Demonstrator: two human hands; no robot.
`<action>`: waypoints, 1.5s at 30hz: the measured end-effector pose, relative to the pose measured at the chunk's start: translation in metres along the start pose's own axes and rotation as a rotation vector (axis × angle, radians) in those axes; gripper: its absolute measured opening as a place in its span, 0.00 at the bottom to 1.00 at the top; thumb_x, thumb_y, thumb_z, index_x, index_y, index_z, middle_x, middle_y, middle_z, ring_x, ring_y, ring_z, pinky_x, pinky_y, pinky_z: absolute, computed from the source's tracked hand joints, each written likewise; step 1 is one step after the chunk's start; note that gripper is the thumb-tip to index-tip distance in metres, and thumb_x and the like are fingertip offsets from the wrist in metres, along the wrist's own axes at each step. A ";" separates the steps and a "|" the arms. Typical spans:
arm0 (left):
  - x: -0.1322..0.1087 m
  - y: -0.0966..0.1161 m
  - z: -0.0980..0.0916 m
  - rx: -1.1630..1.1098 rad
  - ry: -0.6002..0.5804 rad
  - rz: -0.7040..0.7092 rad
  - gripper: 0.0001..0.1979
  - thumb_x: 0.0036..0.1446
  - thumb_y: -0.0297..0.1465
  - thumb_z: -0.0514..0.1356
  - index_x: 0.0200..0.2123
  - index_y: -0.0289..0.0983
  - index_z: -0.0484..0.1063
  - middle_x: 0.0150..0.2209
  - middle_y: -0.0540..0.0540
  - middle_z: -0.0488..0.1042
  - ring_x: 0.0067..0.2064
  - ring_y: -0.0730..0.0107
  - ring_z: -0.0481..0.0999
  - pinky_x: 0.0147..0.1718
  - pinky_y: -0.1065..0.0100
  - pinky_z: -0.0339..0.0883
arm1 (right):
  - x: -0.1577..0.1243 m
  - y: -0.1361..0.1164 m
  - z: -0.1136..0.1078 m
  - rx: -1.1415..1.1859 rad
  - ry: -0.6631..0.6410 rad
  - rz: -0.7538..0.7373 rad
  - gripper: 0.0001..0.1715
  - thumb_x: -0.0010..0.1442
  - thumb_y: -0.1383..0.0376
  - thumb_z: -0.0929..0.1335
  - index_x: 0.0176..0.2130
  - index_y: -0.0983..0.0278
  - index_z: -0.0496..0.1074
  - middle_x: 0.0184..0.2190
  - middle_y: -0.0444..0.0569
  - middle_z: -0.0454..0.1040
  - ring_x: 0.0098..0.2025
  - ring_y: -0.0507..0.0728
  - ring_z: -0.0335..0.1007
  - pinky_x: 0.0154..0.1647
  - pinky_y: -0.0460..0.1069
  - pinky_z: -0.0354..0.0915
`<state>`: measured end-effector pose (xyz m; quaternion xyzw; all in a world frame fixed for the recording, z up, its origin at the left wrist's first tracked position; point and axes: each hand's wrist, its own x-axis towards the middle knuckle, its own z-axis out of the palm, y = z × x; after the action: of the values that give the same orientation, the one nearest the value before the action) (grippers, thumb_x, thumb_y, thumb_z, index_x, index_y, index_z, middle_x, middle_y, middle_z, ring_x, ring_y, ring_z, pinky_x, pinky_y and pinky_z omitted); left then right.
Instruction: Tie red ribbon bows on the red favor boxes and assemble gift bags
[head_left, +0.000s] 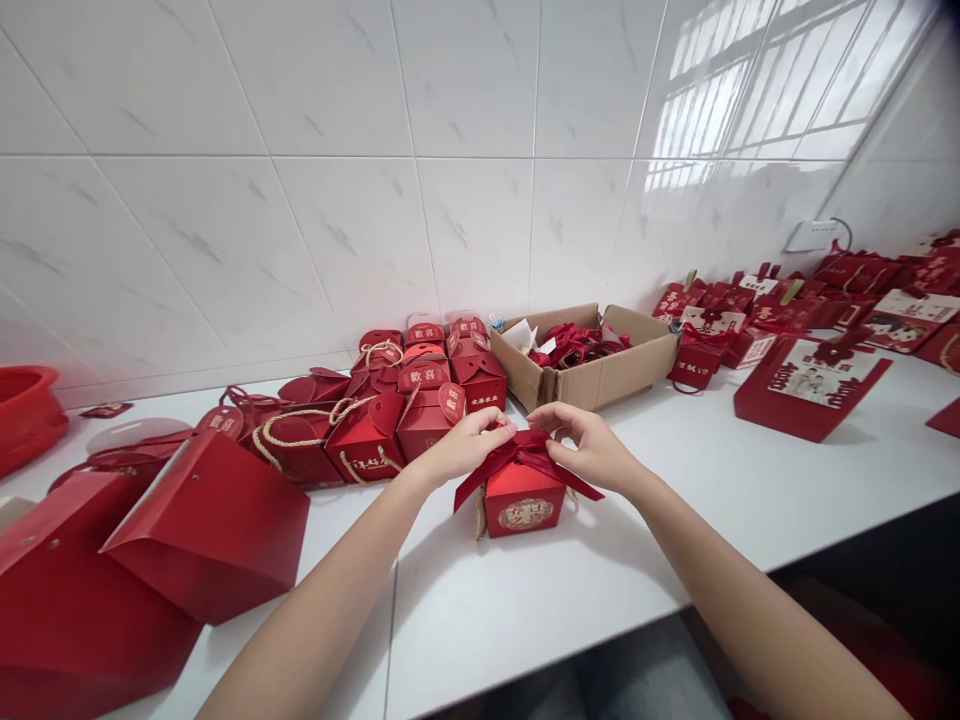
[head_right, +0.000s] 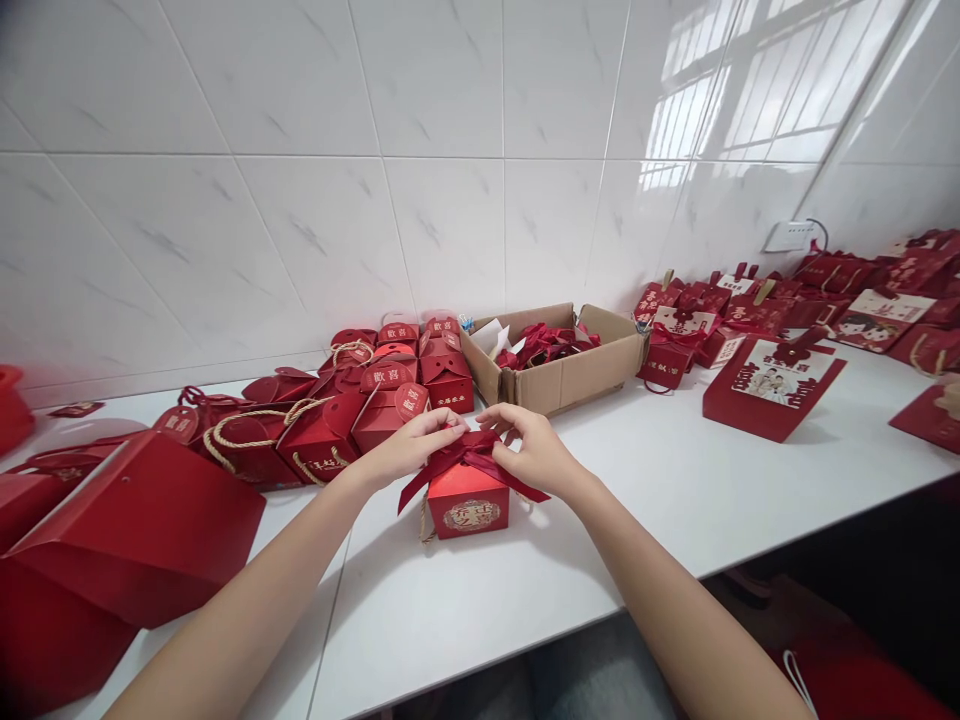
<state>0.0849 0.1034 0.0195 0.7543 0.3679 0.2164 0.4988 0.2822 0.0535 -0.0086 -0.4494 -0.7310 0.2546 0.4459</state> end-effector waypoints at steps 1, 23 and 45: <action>0.000 0.000 0.000 0.002 0.001 0.001 0.17 0.54 0.46 0.56 0.33 0.37 0.66 0.32 0.50 0.65 0.33 0.71 0.65 0.31 0.70 0.60 | 0.000 -0.001 -0.001 -0.020 0.001 0.005 0.20 0.51 0.75 0.62 0.43 0.63 0.70 0.40 0.49 0.75 0.40 0.54 0.71 0.40 0.49 0.68; -0.003 -0.002 -0.001 0.160 0.034 0.038 0.18 0.48 0.44 0.61 0.36 0.37 0.68 0.38 0.46 0.69 0.41 0.62 0.69 0.39 0.63 0.64 | -0.007 0.001 -0.015 -0.158 -0.065 -0.047 0.11 0.55 0.66 0.67 0.41 0.62 0.71 0.40 0.49 0.74 0.36 0.53 0.69 0.36 0.48 0.66; -0.004 0.004 0.003 0.160 0.042 0.088 0.18 0.48 0.45 0.62 0.33 0.37 0.68 0.37 0.47 0.69 0.40 0.65 0.69 0.39 0.67 0.63 | 0.001 -0.004 0.012 -0.019 0.156 0.110 0.16 0.55 0.55 0.68 0.25 0.66 0.71 0.23 0.46 0.72 0.26 0.51 0.65 0.25 0.45 0.60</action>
<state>0.0858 0.0977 0.0220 0.8025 0.3611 0.2237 0.4190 0.2697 0.0527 -0.0104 -0.5114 -0.6706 0.2362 0.4826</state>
